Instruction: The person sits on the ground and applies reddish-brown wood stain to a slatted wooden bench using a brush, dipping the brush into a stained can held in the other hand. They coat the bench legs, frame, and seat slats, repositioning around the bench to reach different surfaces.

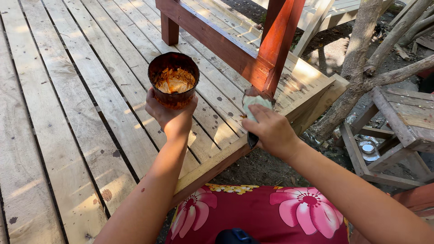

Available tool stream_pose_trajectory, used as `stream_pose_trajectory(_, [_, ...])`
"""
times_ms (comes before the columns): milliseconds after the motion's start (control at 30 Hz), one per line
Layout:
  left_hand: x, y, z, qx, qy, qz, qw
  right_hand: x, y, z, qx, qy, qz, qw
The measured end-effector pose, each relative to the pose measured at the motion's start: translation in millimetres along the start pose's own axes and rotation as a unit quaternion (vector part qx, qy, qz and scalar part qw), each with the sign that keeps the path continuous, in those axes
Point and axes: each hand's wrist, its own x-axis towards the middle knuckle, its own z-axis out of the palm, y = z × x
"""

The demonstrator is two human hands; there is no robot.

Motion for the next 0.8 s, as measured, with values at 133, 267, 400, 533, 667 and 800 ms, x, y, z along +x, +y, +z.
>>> stream_pose_trajectory(133, [2, 2, 0, 0.024, 0.017, 0.012, 0.999, -2, 1, 5, 0.024, -0.022, -0.006, 0.999])
stream_pose_trajectory(267, [1, 2, -1, -0.013, -0.009, 0.012, 1.0, -5, 7, 12, -0.011, 0.069, -0.029, 0.997])
stream_pose_trajectory(400, [0, 2, 2, -0.002, 0.005, 0.0, 1.0, -5, 13, 13, 0.005, 0.023, -0.053, 0.998])
stream_pose_trajectory(533, [0, 1, 2, -0.019, -0.01, 0.025, 0.999, -5, 20, 9, 0.022, 0.054, -0.035, 0.998])
stream_pose_trajectory(667, [2, 0, -1, 0.0, -0.006, 0.01, 1.0, -7, 22, 6, 0.06, 0.06, 0.006, 0.996])
stream_pose_trajectory(800, [0, 1, 2, -0.003, -0.008, 0.035, 0.999, -23, 11, 2, 0.151, 0.12, 0.062, 0.979])
